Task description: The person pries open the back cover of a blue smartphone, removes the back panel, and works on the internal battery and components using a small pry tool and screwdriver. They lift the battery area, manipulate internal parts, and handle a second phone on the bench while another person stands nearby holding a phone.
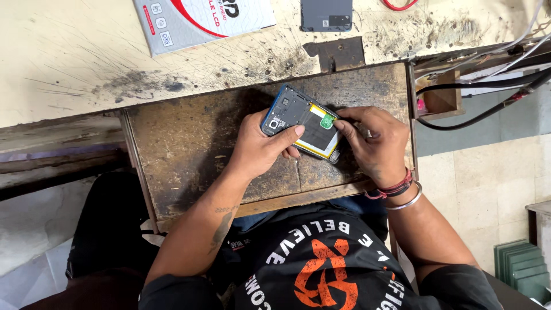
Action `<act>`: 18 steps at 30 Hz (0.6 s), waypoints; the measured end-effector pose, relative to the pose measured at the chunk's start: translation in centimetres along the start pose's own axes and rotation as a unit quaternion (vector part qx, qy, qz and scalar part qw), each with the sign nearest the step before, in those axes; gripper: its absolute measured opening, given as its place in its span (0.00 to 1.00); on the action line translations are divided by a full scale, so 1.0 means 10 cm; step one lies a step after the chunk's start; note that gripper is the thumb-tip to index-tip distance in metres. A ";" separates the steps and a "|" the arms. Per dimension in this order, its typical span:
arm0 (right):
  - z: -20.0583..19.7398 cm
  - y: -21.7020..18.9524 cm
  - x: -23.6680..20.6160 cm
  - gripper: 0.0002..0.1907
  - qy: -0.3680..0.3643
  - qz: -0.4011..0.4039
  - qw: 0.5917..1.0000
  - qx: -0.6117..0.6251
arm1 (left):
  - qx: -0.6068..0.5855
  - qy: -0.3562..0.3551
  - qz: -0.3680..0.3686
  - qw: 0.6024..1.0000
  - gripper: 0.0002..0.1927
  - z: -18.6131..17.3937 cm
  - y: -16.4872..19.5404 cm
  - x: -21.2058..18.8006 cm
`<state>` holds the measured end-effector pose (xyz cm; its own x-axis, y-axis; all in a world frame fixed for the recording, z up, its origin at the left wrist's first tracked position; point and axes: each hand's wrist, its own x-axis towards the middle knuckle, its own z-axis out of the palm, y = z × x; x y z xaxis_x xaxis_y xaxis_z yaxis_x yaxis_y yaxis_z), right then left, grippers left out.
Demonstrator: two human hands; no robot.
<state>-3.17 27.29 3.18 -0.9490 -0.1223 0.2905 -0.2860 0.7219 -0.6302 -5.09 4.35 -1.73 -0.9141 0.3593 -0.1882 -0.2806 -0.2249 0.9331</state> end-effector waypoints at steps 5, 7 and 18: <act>0.07 -0.02 0.00 0.05 0.042 -0.044 0.996 -0.060 | -0.005 0.003 0.001 1.000 0.11 0.00 -0.03 0.01; 0.10 -0.02 -0.02 0.05 0.060 -0.081 0.987 -0.122 | -0.012 0.006 -0.001 1.000 0.11 0.01 -0.05 0.01; 0.19 0.21 -0.08 0.04 0.041 -0.030 0.999 -0.008 | -0.027 0.004 -0.009 1.000 0.11 0.00 -0.06 0.01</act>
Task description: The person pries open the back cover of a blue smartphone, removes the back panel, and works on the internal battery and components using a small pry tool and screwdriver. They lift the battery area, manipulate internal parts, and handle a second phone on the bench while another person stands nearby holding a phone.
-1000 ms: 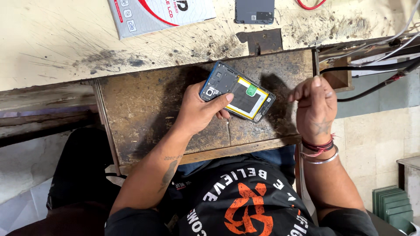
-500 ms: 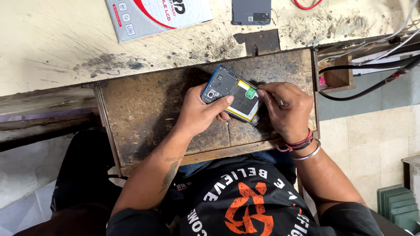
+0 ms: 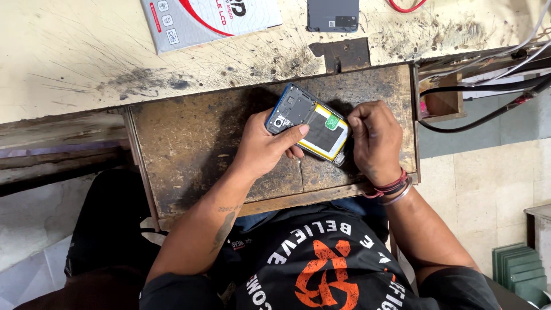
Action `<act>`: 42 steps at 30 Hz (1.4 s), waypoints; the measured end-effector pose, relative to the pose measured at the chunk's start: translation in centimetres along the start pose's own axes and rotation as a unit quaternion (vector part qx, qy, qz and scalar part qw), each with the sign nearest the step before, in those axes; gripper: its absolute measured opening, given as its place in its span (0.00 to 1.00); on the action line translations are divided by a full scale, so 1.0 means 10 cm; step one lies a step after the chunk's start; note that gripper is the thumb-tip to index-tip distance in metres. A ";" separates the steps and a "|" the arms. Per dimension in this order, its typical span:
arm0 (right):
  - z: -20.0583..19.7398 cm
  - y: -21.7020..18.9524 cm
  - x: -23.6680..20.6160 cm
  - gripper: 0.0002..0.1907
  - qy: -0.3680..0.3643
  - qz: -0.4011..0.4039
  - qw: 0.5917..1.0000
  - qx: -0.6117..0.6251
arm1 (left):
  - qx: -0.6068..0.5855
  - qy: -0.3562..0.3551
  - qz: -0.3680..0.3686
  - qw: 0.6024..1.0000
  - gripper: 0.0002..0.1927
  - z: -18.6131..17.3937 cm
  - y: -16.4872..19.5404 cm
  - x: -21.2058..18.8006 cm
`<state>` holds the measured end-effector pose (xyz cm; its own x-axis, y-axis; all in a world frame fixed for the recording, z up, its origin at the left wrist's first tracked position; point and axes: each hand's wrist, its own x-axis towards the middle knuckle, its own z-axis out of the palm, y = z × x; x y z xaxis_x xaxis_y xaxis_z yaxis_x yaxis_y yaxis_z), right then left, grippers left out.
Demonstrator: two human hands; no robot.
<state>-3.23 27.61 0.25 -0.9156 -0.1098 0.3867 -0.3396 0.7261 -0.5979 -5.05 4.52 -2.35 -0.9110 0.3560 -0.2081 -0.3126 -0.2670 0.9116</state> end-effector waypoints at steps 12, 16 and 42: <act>-0.02 0.32 -0.18 0.07 -0.002 0.062 0.935 0.350 | 0.003 0.004 0.008 1.000 0.10 -0.02 0.02 0.00; -0.10 0.42 -0.25 0.04 0.028 0.110 0.839 0.532 | 0.010 0.013 0.007 1.000 0.10 -0.05 0.01 0.00; -0.16 -0.49 0.45 0.11 -0.079 -0.006 0.996 0.039 | 0.057 -0.024 -0.003 0.998 0.12 0.04 0.07 -0.04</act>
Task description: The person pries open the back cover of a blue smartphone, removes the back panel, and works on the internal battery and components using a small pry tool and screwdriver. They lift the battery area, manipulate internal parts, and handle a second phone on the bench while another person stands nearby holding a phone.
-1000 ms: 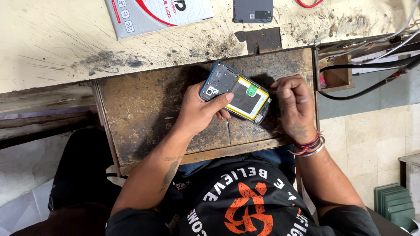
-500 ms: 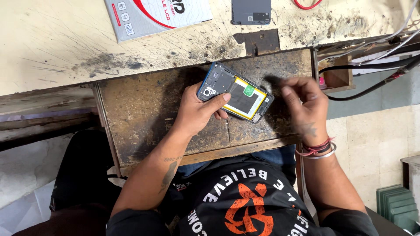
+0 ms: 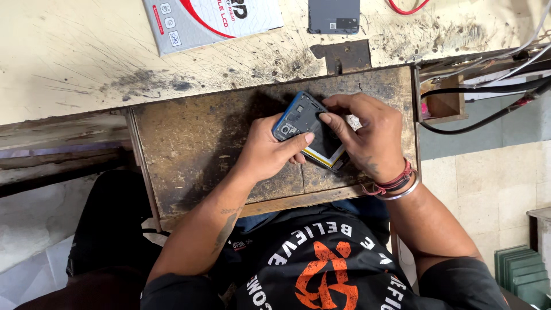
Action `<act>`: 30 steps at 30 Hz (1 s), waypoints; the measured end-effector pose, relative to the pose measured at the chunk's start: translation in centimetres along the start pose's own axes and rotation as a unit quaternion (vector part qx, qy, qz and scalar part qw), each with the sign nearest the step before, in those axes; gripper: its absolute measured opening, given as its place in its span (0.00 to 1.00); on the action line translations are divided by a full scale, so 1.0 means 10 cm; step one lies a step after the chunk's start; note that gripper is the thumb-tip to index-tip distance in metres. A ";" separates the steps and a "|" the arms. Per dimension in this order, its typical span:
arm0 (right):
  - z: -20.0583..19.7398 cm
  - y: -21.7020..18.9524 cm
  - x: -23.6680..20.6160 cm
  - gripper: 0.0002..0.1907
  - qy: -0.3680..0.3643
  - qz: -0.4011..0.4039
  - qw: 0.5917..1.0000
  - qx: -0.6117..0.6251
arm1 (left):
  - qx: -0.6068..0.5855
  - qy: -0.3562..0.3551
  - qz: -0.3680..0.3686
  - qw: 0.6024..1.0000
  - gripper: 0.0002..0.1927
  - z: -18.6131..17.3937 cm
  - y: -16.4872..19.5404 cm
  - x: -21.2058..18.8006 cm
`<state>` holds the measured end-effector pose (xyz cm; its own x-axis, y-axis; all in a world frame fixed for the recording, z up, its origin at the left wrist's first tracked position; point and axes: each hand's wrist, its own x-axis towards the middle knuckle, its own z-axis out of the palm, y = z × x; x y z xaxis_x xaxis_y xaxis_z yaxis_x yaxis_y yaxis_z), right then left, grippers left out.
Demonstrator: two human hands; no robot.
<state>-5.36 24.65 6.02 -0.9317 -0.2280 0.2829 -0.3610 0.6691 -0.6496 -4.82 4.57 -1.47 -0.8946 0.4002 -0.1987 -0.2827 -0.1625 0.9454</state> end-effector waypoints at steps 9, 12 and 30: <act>0.04 -0.17 0.19 0.09 0.011 -0.036 0.999 -0.037 | 0.049 -0.011 0.007 0.999 0.11 0.02 0.05 -0.02; 0.05 -0.20 0.22 0.06 0.014 -0.053 0.996 -0.065 | 0.066 -0.010 0.004 0.998 0.10 0.02 0.07 -0.02; 0.24 -0.04 0.15 0.09 0.058 -0.184 0.951 -0.242 | 0.053 -0.005 -0.017 0.998 0.08 0.04 0.08 0.00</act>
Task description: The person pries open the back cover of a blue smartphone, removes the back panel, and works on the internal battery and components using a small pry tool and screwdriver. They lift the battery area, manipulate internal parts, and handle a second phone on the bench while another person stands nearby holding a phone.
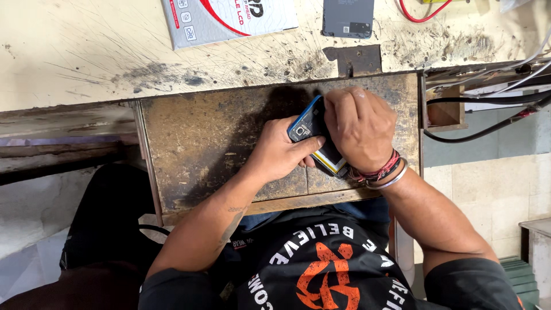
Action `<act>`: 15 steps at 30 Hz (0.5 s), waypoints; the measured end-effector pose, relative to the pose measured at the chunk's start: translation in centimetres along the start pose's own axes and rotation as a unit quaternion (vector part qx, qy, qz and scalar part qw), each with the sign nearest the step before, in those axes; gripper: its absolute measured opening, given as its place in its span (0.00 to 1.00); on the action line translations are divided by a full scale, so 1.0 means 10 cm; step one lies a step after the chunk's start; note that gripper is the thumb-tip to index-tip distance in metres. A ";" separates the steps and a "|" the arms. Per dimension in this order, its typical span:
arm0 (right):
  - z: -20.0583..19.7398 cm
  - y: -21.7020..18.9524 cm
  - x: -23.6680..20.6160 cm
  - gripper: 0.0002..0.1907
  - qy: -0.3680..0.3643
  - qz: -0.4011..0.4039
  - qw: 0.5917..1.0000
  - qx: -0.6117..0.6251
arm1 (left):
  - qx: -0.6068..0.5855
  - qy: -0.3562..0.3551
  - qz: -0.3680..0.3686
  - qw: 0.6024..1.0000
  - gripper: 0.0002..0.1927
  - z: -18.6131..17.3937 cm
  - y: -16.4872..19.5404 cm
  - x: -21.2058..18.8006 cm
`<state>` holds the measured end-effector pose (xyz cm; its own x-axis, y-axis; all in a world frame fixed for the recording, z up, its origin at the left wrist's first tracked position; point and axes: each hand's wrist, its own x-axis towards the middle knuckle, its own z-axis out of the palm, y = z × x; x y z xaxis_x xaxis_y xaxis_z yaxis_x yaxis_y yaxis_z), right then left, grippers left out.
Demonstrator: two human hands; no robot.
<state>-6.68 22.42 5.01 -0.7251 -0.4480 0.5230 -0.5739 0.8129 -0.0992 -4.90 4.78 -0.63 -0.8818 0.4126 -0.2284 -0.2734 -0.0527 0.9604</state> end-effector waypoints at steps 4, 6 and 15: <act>0.09 0.01 -0.12 0.09 0.014 0.041 0.998 0.038 | -0.010 -0.003 -0.006 1.000 0.08 0.01 -0.03 0.00; 0.13 0.02 -0.16 0.08 0.011 0.067 0.996 0.062 | -0.013 -0.006 -0.008 1.000 0.08 0.02 -0.05 0.01; 0.11 0.20 -0.30 0.03 -0.027 0.158 0.943 0.291 | -0.058 0.019 -0.011 0.998 0.09 -0.03 -0.11 0.03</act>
<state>-6.03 24.97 2.28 -0.9038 -0.2487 0.3483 -0.4271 0.5742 -0.6985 -4.93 4.71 -1.76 -0.8885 0.3805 -0.2564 -0.3327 -0.1493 0.9312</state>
